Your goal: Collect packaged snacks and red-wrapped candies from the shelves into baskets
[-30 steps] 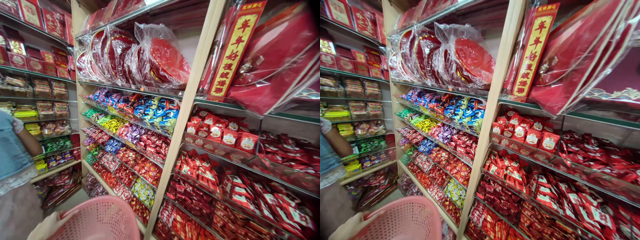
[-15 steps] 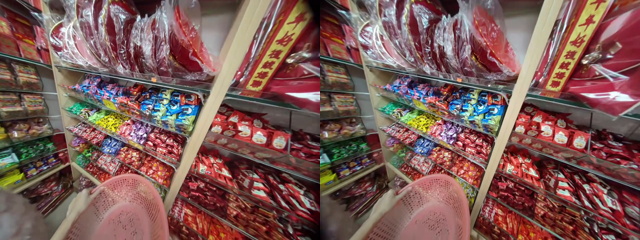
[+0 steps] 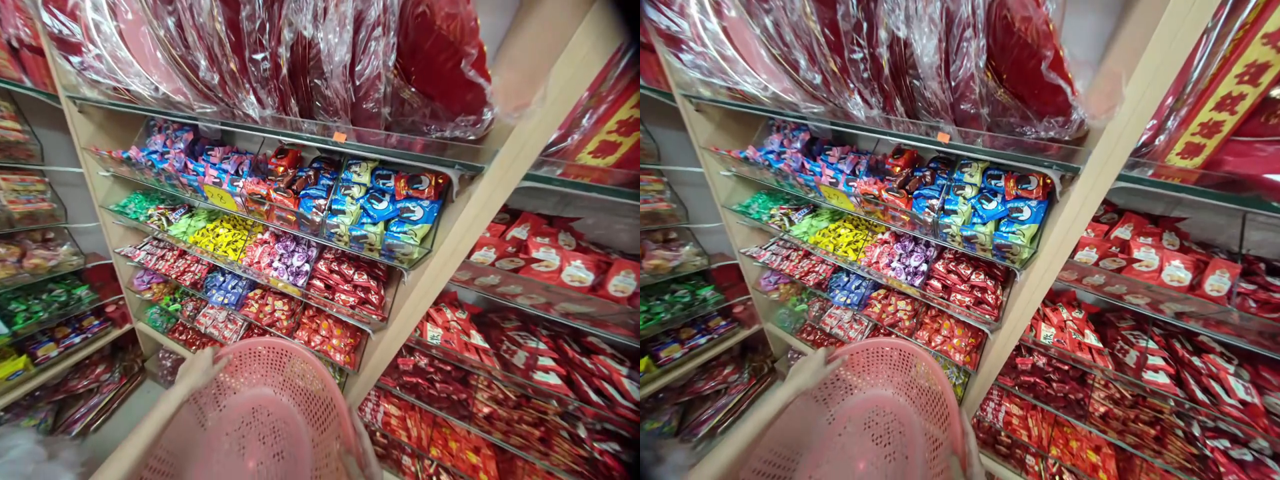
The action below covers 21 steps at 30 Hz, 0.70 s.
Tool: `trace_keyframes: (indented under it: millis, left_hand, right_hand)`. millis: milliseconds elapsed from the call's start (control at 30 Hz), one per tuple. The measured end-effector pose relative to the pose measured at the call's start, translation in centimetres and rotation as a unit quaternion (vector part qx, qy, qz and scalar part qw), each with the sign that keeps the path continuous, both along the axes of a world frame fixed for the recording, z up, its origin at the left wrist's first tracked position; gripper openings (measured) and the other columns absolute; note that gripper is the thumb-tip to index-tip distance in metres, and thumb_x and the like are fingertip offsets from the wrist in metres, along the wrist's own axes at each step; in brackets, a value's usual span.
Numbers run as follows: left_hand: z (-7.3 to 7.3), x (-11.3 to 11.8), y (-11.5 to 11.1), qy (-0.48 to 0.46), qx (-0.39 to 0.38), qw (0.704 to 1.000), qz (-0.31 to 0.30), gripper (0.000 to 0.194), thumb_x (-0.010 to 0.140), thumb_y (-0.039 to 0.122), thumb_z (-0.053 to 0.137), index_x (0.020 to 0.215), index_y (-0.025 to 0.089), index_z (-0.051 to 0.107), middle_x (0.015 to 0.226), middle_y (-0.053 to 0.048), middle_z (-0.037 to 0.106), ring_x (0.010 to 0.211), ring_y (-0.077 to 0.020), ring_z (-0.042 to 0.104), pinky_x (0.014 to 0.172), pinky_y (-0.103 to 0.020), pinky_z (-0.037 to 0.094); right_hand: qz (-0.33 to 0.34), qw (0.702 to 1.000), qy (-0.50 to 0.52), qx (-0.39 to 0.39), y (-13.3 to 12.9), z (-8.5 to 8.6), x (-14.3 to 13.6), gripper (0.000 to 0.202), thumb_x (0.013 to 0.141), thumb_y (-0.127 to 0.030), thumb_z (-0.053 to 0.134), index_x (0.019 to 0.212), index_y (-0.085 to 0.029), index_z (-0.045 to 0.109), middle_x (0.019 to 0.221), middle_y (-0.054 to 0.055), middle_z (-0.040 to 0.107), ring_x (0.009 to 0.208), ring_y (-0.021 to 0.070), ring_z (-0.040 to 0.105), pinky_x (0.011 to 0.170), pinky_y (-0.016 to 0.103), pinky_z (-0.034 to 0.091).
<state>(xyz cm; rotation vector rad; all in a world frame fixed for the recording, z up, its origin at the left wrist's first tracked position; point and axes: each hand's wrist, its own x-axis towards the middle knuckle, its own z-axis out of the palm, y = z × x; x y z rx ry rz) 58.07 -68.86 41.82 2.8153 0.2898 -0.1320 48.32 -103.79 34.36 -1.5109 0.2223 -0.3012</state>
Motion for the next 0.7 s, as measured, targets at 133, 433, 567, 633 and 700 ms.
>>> trace_keyframes:
  millis: [133, 433, 567, 633, 700]
  left_hand:
    - [0.3, 0.9, 1.3, 0.012, 0.04, 0.999, -0.019, 0.042, 0.079, 0.048, 0.037, 0.098, 0.015, 0.057, 0.097, -0.019, 0.067, 0.094, -0.0328, 0.062, 0.072, -0.037, 0.045]
    - [-0.8, 1.4, 2.1, 0.017, 0.037, 0.997, -0.063, 0.035, 0.078, 0.044, 0.037, 0.092, 0.017, 0.055, 0.094, -0.017, 0.067, 0.095, -0.0301, 0.062, 0.078, -0.035, 0.045]
    - [-1.3, 1.1, 1.1, 0.025, 0.035, 0.998, -0.056, 0.035, 0.077, 0.046, 0.039, 0.093, 0.02, 0.055, 0.095, -0.014, 0.068, 0.096, -0.0287, 0.062, 0.077, -0.034, 0.045]
    - [-1.2, 1.1, 0.7, 0.035, 0.046, 0.997, -0.058, 0.035, 0.077, 0.045, 0.038, 0.095, 0.019, 0.055, 0.098, -0.015, 0.067, 0.097, -0.0291, 0.062, 0.078, -0.035, 0.045]
    - [-0.8, 1.3, 0.3, 0.047, 0.06, 0.995, -0.067, 0.039, 0.078, 0.045, 0.036, 0.097, 0.017, 0.054, 0.099, -0.017, 0.066, 0.096, -0.0303, 0.062, 0.077, -0.036, 0.045]
  right_hand:
    - [-0.001, 0.999, 0.001, -0.035, 0.3, 0.6, 1.2, 0.059, 0.072, -0.046, 0.059, 0.123, -0.018, 0.053, 0.131, 0.008, 0.05, 0.13, 0.027, 0.033, 0.11, 0.04, 0.022]
    - [0.037, 0.999, -0.003, -0.04, -0.8, 0.8, 3.8, 0.053, 0.074, -0.04, 0.055, 0.124, -0.021, 0.053, 0.131, 0.007, 0.05, 0.129, 0.0262, 0.034, 0.109, 0.042, 0.022]
    - [0.055, 0.998, 0.02, -0.03, -2.0, 0.5, 3.4, 0.053, 0.075, -0.039, 0.055, 0.126, -0.022, 0.051, 0.133, 0.006, 0.048, 0.13, 0.0254, 0.033, 0.109, 0.042, 0.022]
    - [0.065, 0.997, 0.036, -0.031, -2.6, 0.6, 3.2, 0.054, 0.075, -0.038, 0.056, 0.126, -0.023, 0.05, 0.135, 0.006, 0.046, 0.131, 0.0248, 0.032, 0.109, 0.041, 0.022]
    - [0.07, 0.996, 0.049, -0.032, -3.0, 1.0, 3.1, 0.054, 0.076, -0.037, 0.056, 0.127, -0.023, 0.049, 0.136, 0.005, 0.045, 0.131, 0.0241, 0.032, 0.109, 0.041, 0.022]
